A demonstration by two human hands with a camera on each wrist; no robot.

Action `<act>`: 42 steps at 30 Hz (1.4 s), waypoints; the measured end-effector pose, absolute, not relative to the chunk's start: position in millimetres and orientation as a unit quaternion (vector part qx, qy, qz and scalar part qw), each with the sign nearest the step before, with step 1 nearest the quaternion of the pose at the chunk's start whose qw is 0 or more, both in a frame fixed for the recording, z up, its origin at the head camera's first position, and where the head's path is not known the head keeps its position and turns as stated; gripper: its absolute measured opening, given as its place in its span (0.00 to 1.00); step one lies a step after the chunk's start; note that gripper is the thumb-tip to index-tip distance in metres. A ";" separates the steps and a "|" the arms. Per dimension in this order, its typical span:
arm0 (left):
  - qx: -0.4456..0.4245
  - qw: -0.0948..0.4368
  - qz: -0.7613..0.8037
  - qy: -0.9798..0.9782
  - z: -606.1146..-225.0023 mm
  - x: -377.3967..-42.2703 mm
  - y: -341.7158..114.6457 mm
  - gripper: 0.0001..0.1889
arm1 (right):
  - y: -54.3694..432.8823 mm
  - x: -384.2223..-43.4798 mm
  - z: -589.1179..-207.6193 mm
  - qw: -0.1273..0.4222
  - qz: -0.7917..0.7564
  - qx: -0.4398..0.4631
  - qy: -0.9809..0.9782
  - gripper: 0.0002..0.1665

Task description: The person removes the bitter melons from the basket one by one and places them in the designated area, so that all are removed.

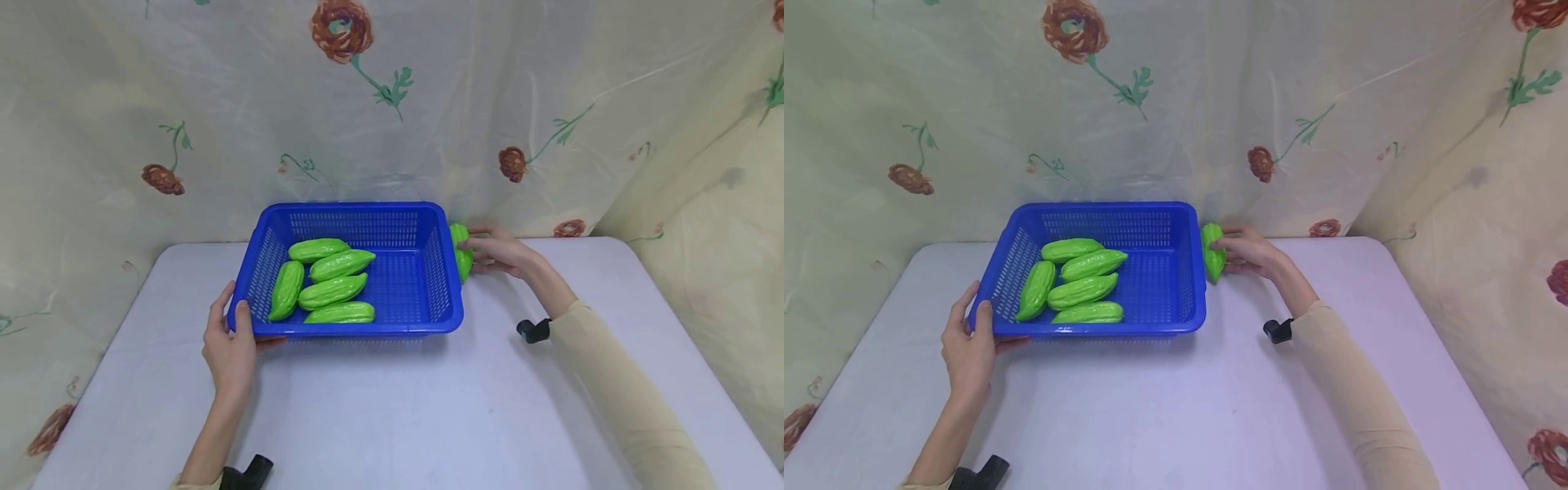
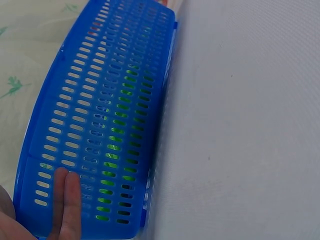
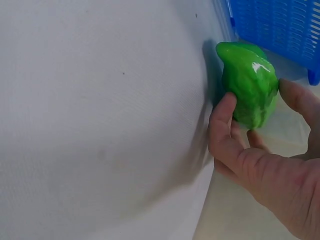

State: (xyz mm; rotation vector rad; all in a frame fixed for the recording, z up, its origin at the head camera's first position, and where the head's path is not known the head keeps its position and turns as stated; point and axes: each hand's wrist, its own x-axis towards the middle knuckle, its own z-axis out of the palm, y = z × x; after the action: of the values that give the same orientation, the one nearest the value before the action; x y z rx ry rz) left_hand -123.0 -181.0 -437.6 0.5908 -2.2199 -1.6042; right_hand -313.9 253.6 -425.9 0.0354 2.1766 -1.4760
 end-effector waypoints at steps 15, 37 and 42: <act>0.188 0.173 -0.587 -0.768 -437.8 -123.1 -179.3 0.28 | 251.7 -314.6 -426.2 0.244 -0.492 0.032 0.835 0.51; 0.203 0.186 -0.567 -0.777 -440.9 -121.6 -179.6 0.27 | 247.9 -311.3 -426.5 0.249 -0.466 0.034 0.848 0.53; 0.194 0.186 -0.581 -0.768 -441.9 -121.7 -179.2 0.27 | 242.2 -311.7 -427.8 0.242 -0.464 0.035 0.851 0.51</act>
State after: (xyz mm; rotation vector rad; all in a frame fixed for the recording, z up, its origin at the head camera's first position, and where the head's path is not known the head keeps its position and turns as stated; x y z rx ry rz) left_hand -121.7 -179.2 -441.9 0.5466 -2.1628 -1.6363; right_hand -311.7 242.2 -427.8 0.0962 2.3271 -1.2685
